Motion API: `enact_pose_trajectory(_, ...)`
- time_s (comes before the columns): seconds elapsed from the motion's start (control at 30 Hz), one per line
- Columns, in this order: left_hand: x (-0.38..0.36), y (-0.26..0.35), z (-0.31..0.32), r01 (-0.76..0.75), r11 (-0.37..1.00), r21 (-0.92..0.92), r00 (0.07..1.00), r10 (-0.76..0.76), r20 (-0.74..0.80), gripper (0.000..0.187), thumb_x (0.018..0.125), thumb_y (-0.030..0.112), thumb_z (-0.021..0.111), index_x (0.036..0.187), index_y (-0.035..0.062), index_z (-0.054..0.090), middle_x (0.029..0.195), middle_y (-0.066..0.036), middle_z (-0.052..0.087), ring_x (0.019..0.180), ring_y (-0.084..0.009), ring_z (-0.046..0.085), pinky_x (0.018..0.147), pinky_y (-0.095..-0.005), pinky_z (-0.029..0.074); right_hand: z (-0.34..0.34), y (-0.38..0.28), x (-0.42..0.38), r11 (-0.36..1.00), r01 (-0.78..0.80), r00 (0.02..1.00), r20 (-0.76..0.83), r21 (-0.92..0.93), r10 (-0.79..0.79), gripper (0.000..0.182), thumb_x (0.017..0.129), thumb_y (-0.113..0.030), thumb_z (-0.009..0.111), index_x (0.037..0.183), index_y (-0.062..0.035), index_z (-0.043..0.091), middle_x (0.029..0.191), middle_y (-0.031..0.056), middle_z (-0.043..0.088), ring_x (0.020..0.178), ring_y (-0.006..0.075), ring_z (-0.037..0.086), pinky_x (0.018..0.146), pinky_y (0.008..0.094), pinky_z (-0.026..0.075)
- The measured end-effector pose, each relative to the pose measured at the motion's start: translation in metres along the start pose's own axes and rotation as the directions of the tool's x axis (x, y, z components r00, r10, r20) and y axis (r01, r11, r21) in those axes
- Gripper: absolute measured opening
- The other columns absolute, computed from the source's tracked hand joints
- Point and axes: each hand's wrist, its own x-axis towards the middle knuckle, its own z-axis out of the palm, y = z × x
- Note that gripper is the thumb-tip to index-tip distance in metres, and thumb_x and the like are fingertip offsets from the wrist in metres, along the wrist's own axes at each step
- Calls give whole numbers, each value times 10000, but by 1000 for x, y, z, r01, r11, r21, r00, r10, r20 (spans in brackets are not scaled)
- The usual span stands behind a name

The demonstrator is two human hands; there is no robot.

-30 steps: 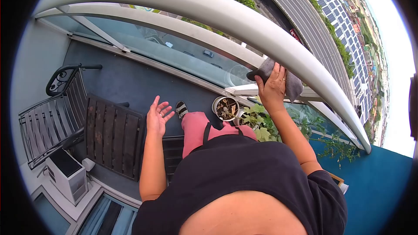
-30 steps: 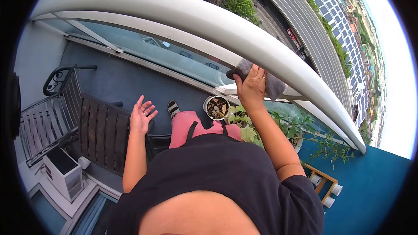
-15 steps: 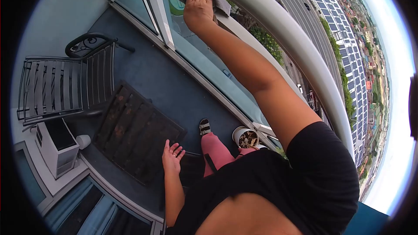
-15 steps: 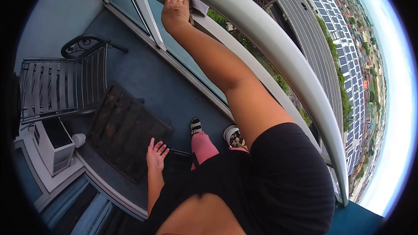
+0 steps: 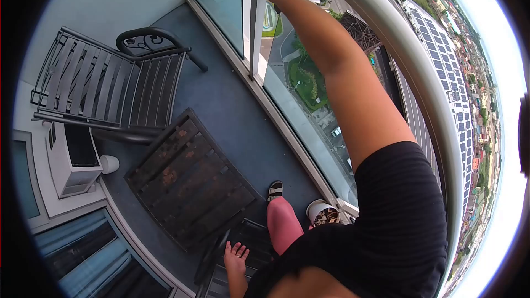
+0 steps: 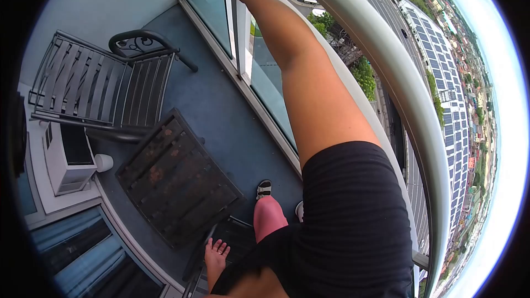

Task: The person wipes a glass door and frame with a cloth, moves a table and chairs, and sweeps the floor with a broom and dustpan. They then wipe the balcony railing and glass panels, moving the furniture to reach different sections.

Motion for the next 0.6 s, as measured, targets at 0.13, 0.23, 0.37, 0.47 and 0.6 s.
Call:
enact_pose_trajectory(0.13, 1, 28, 41, -64, 996, 63, 979, 51, 198, 504, 907, 326, 461, 1363, 159, 329, 1034, -85, 531, 923, -247, 523, 831, -450, 451, -3, -3, -38, 994, -20, 994, -104, 111, 31, 354, 876, -172, 405, 1191, -37, 494, 1195, 136, 517, 1102, 296, 497, 877, 461, 395)
enact_pose_trajectory(0.23, -6, 53, 64, -123, 989, 78, 960, 99, 261, 503, 911, 307, 453, 1372, 156, 318, 1039, -83, 537, 918, -243, 526, 838, -442, 449, -26, 0, -103, 973, -152, 984, -68, 171, 166, 378, 874, -174, 408, 1217, -34, 482, 1210, 136, 503, 1122, 301, 482, 906, 488, 377)
enact_pose_trajectory(0.37, -16, 70, 86, -167, 976, 141, 928, 107, 357, 506, 911, 301, 452, 1375, 151, 316, 1029, -80, 539, 920, -241, 525, 841, -442, 448, -49, 18, -233, 980, -182, 970, -152, 75, 192, 419, 859, -150, 410, 1259, -35, 454, 1258, 137, 468, 1171, 307, 447, 938, 505, 353)
enact_pose_trajectory(0.47, -29, 77, 116, -216, 956, 197, 898, 115, 424, 507, 910, 301, 454, 1372, 139, 322, 1024, -84, 541, 919, -235, 525, 843, -434, 449, -92, 41, -350, 982, -180, 979, -88, 58, 184, 469, 831, -107, 432, 1295, -37, 418, 1291, 129, 445, 1203, 289, 421, 969, 467, 335)
enact_pose_trajectory(0.6, -48, 81, 155, -291, 915, 279, 811, 81, 580, 502, 911, 293, 455, 1368, 129, 328, 1034, -91, 541, 924, -230, 527, 839, -417, 454, -147, 62, -504, 952, -305, 952, 17, 33, 305, 499, 813, -69, 443, 1309, -32, 394, 1322, 132, 421, 1224, 276, 402, 998, 445, 311)
